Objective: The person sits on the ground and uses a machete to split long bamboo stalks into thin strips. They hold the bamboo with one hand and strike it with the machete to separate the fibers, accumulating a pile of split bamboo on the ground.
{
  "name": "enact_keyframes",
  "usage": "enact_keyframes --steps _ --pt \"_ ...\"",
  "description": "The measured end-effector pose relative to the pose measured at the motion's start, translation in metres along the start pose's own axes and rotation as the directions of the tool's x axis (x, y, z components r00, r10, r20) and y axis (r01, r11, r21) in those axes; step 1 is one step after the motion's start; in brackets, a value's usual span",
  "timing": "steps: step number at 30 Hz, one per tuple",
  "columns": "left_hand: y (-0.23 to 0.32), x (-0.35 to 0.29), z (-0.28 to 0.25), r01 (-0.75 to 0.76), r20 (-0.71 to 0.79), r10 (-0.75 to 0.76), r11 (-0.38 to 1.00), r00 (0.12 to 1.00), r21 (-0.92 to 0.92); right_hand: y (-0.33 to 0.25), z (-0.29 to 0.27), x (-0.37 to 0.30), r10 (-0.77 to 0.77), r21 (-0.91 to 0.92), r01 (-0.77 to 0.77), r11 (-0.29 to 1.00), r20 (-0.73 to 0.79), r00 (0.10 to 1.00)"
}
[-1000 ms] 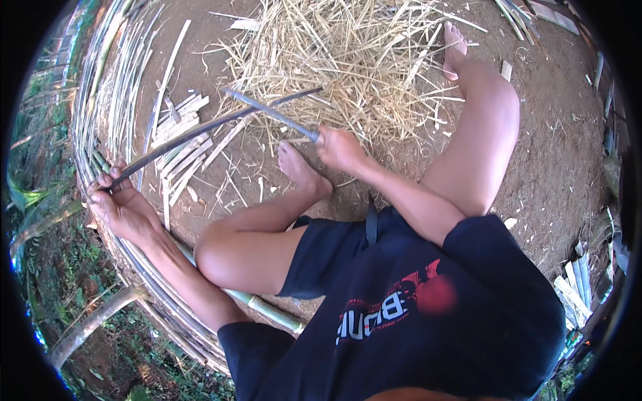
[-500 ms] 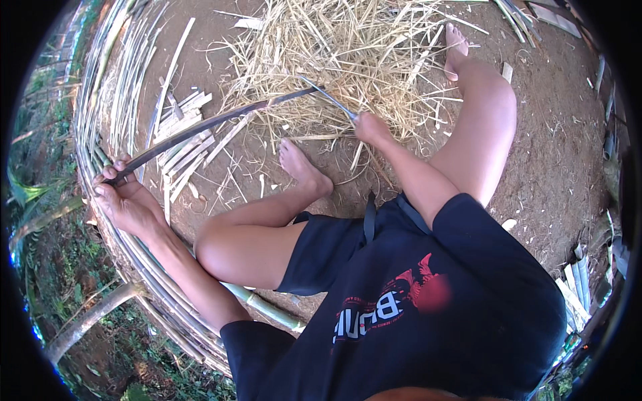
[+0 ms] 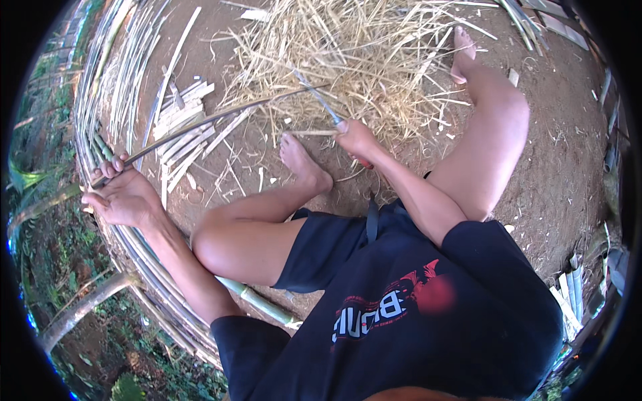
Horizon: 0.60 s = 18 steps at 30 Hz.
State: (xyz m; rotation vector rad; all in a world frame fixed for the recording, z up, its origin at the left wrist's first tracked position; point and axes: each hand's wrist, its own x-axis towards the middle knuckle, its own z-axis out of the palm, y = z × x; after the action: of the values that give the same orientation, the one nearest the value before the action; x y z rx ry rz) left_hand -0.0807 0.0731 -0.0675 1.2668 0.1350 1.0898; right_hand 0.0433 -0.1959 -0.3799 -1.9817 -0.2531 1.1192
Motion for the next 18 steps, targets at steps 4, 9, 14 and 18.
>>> enact_keyframes --steps 4,9,14,18 --pt "0.002 -0.005 0.002 0.006 0.051 -0.007 1.0 0.999 0.009 -0.073 0.004 -0.074 -0.483 0.042 0.482 0.875 0.03 0.875" --pt "0.003 -0.016 0.018 0.024 0.091 -0.023 1.0 0.996 -0.009 -0.047 0.018 -0.043 -0.416 0.066 0.424 0.903 -0.113 0.902" --pt "0.002 -0.015 0.012 0.0 0.107 -0.002 1.0 0.994 0.019 -0.064 0.011 -0.067 -0.426 0.023 0.426 0.904 -0.01 0.904" --pt "0.008 -0.015 0.018 0.043 0.233 -0.041 0.999 0.972 -0.004 -0.058 0.011 -0.059 -0.474 0.066 0.477 0.876 -0.059 0.878"
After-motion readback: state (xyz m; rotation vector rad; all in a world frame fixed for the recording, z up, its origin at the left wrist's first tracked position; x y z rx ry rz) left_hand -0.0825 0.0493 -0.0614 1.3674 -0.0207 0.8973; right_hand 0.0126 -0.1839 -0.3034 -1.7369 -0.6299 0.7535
